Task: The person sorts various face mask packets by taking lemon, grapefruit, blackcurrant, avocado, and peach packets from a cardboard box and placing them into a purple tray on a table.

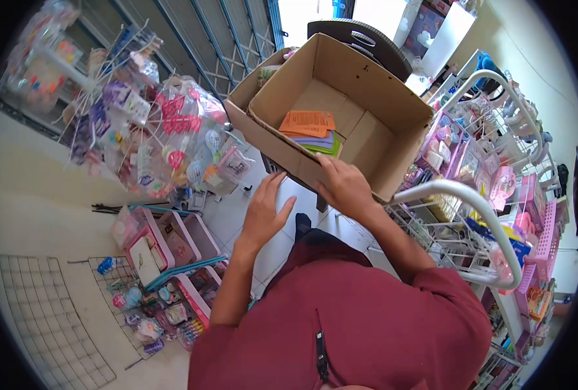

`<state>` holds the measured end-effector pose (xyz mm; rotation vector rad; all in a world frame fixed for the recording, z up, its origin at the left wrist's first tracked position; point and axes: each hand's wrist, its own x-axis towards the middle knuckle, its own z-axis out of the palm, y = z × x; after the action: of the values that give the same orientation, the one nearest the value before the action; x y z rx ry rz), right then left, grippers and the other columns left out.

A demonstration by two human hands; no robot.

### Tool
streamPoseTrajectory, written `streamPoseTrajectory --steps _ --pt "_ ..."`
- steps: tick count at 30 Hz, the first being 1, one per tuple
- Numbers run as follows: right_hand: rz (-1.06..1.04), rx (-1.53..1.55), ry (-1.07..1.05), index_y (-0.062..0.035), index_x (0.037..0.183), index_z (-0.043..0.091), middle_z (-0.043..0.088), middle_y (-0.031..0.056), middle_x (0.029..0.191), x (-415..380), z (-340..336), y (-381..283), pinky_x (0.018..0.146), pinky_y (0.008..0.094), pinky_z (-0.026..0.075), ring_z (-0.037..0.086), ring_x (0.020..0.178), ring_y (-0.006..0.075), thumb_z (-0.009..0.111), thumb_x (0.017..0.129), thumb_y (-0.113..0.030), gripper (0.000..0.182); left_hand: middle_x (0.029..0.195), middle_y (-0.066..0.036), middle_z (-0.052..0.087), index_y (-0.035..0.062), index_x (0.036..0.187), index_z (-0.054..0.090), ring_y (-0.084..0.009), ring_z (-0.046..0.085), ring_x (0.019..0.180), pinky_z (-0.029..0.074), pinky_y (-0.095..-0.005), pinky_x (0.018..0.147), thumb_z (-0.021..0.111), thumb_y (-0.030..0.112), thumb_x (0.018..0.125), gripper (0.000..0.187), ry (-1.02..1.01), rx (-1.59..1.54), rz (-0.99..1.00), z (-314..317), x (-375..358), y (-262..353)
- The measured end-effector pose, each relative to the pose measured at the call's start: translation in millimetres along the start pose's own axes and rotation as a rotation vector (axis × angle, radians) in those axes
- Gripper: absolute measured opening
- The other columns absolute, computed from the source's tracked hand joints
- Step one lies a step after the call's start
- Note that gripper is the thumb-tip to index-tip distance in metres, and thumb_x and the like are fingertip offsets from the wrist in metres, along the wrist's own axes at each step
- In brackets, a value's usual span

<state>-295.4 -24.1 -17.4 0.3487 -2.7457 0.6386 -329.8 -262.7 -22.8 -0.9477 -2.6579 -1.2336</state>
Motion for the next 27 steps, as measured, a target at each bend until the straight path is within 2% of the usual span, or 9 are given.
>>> streamPoseTrajectory --steps 3,6,9,12,14,17,21,25,27 --pt "-0.02 0.02 0.031 -0.001 0.141 0.048 0.065 0.0183 0.121 7.3 -7.7 1.8 0.083 0.0438 0.053 0.067 0.102 0.035 0.07 0.091 -0.027 0.061 0.143 -0.018 0.052 0.0052 0.137 0.054 -0.0373 0.05 0.133 0.04 -0.0476 0.11 0.076 0.019 0.087 0.056 -0.018 0.229 0.264 -20.4 62.7 -0.4" --pt "0.037 0.095 0.025 -0.0026 0.135 0.055 0.066 0.0179 0.118 22.0 -8.6 7.6 0.082 0.0442 0.053 0.068 0.099 0.035 0.069 0.094 -0.03 0.051 0.147 -0.015 0.049 0.0076 0.136 0.056 -0.0348 0.046 0.138 0.036 -0.0503 0.113 0.077 0.02 0.086 0.055 0.008 0.298 0.357 -29.9 101.6 -10.4" --pt "0.194 0.314 -0.059 -0.0041 0.116 0.065 0.069 0.019 0.105 43.8 -25.7 0.8 0.084 0.0447 0.053 0.068 0.094 0.0369 0.064 0.099 -0.029 0.03 0.142 -0.014 0.054 0.0082 0.131 0.061 -0.0325 0.046 0.139 0.032 -0.0511 0.116 0.075 0.024 0.088 0.048 -0.055 0.301 0.34 -36.8 124.8 -19.4" --pt "0.383 0.627 -0.063 -0.0019 0.11 0.067 0.068 0.0205 0.102 86.0 -7.5 10.0 0.085 0.0452 0.053 0.067 0.095 0.0386 0.061 0.099 -0.026 0.027 0.135 -0.008 0.06 0.0097 0.125 0.066 -0.0258 0.05 0.136 0.029 -0.0494 0.117 0.074 0.026 0.089 0.041 -0.119 0.331 0.354 -37.2 134.2 -35.9" --pt "0.327 0.634 0.066 0.0 0.107 0.067 0.068 0.0219 0.1 130.0 16.9 23.2 0.086 0.0452 0.052 0.066 0.095 0.0402 0.059 0.1 -0.025 0.027 0.129 -0.004 0.064 0.0122 0.125 0.067 -0.0218 0.054 0.132 0.029 -0.0473 0.117 0.074 0.024 0.088 0.039 -0.199 0.344 0.386 -40.4 132.4 -51.3" --pt "0.304 0.275 -0.054 -0.0022 0.12 0.065 0.065 0.0218 0.118 174.1 69.4 84.5 0.096 0.0459 0.05 0.061 0.114 0.0385 0.064 0.097 -0.031 0.037 0.125 -0.002 0.066 0.0143 0.127 0.066 -0.0193 0.056 0.128 0.03 -0.0452 0.117 0.074 0.023 0.089 0.04 -0.235 0.299 0.411 -49.2 135.6 -52.1" --pt "0.189 -0.2 -0.266 -0.0043 0.132 0.059 0.059 0.0223 0.134 146.0 131.9 143.1 0.107 0.0472 0.044 0.049 0.134 0.0402 0.067 0.094 -0.036 0.05 0.126 -0.002 0.066 0.0139 0.128 0.066 -0.0216 0.058 0.126 0.033 -0.0463 0.114 0.074 0.022 0.089 0.041 -0.28 0.235 0.448 -55.4 142.0 -56.6" --pt "0.209 -0.217 -0.318 -0.0081 0.13 0.062 0.062 0.0178 0.132 135.2 114.6 126.9 0.1 0.0482 0.051 0.055 0.129 0.0367 0.07 0.089 -0.033 0.048 0.126 -0.003 0.066 0.0137 0.127 0.067 -0.0214 0.059 0.125 0.034 -0.0453 0.113 0.074 0.023 0.089 0.041 -0.316 0.191 0.474 -61.3 148.9 -62.8" --pt "0.243 -0.078 -0.54 -0.009 0.129 0.064 0.068 0.0177 0.121 141.7 86.4 113.6 0.092 0.0485 0.054 0.064 0.116 0.0362 0.07 0.088 -0.03 0.047 0.126 -0.005 0.066 0.0126 0.124 0.067 -0.0231 0.059 0.125 0.036 -0.0449 0.112 0.075 0.022 0.087 0.039 -0.338 0.147 0.539 -64.6 153.9 -63.5"
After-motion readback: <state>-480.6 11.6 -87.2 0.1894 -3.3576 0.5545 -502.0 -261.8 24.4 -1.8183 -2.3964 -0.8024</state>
